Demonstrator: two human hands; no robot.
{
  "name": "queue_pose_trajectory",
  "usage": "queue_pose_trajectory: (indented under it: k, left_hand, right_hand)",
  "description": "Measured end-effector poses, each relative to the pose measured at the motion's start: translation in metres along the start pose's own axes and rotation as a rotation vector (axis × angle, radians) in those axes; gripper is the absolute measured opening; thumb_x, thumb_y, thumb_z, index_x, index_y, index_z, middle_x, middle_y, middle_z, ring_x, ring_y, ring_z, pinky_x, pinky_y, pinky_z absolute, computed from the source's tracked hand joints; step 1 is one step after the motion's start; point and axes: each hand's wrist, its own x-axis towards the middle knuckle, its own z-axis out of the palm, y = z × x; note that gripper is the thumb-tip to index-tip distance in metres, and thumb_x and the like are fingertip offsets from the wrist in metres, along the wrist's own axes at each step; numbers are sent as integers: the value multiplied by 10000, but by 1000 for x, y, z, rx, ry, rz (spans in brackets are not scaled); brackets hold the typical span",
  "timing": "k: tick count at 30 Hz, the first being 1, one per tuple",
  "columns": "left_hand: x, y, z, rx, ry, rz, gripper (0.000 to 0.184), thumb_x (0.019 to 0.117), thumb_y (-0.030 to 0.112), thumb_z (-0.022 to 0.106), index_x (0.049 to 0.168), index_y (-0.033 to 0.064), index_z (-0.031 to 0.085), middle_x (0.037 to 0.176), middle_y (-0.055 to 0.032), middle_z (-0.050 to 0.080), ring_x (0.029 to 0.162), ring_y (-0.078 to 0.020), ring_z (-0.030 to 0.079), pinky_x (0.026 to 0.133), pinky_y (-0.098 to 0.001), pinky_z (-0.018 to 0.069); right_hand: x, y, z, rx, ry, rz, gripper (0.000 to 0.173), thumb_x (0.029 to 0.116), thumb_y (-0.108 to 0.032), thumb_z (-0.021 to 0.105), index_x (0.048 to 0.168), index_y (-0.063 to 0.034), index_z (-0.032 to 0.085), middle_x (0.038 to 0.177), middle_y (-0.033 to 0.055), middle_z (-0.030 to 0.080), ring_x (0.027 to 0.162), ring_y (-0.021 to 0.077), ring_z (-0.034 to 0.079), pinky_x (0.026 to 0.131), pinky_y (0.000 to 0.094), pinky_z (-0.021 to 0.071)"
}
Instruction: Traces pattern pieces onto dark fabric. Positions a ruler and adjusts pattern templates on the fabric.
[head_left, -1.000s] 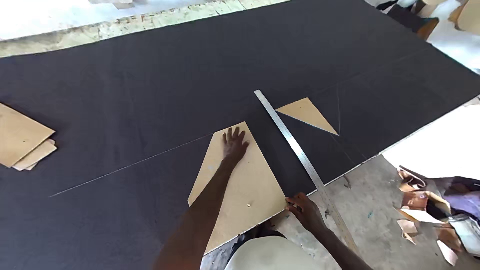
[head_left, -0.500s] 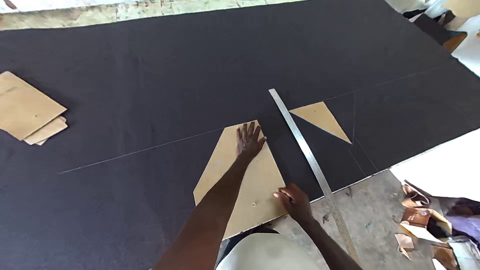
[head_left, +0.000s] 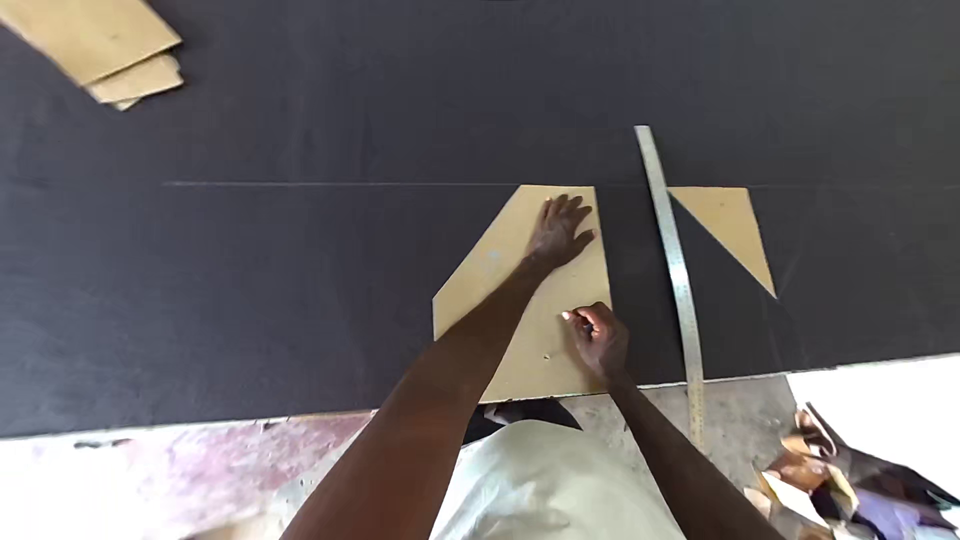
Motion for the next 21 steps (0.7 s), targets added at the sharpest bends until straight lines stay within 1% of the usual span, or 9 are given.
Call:
queue_pose_trajectory:
  k: [3,6,8,10,14,16,17,19,21]
  left_hand:
    - [-67,15,-17,105,5,-125,492,1017,397,565,1454,169,586,1615,-61,430,1541,-293,294,1274,-564,155]
    - [-162,29,-24,255,40,-196,496,1041,424,508,1475,190,562,1653,-22,374,1564,-277,238,1276,-561,150]
    - [-218,49,-37,249,41,-275,497,1054,436,502,1487,197,550,1666,-3,350,1577,-265,204,1282,-555,133]
    - [-254,65,-56,201,59,-372,499,1054,414,533,1494,177,548,1680,-11,324,1585,-286,173,1282,-562,105]
    - [-271,80,-64,186,146,-474,527,1056,436,519,1517,180,524,1685,-26,314,1586,-328,158,1278,-584,81]
    - [-268,84,-68,198,110,-511,550,1065,459,490,1551,202,479,1702,-12,273,1592,-319,136,1280,-582,67]
    - [-267,76,-59,230,128,-496,559,1065,493,460,1555,223,474,1702,-2,270,1592,-307,139,1280,-584,64]
    - [-265,48,-28,334,172,-453,604,1052,595,364,1561,283,454,1706,27,257,1593,-279,138,1280,-597,59]
    - [-261,41,-21,364,159,-458,630,1038,635,345,1563,302,445,1705,20,258,1590,-287,147,1273,-607,70]
  right_hand:
    - [-4,-5,-11,1,-87,5,285,998,-389,661,1025,-117,739,903,73,665,742,200,652,628,435,570]
    - [1,-2,-7,5,-82,-19,303,1002,-391,655,1020,-102,744,903,83,679,780,230,666,671,469,571]
    - [-1,6,-5,19,-58,-57,317,1003,-392,655,1001,-87,738,900,97,678,787,240,665,685,468,566]
    - [-1,7,-5,29,-56,-67,310,1000,-383,665,1012,-83,746,916,114,684,786,258,672,680,483,568]
    - [-4,4,-17,76,-147,-64,324,998,-412,656,1039,-103,742,954,98,685,794,241,670,691,485,574]
    - [1,4,-21,110,-188,-67,376,988,-478,648,1006,-114,740,931,75,675,762,219,656,663,470,567]
    - [4,5,-24,123,-233,-43,415,983,-526,633,991,-123,736,922,67,671,759,218,651,659,479,561]
    - [14,4,-39,182,-397,47,471,982,-582,609,1016,-127,725,938,80,690,789,244,667,677,529,567]
    - [30,6,-53,352,-582,183,400,997,-505,635,1120,-131,704,992,89,695,810,240,656,665,486,553]
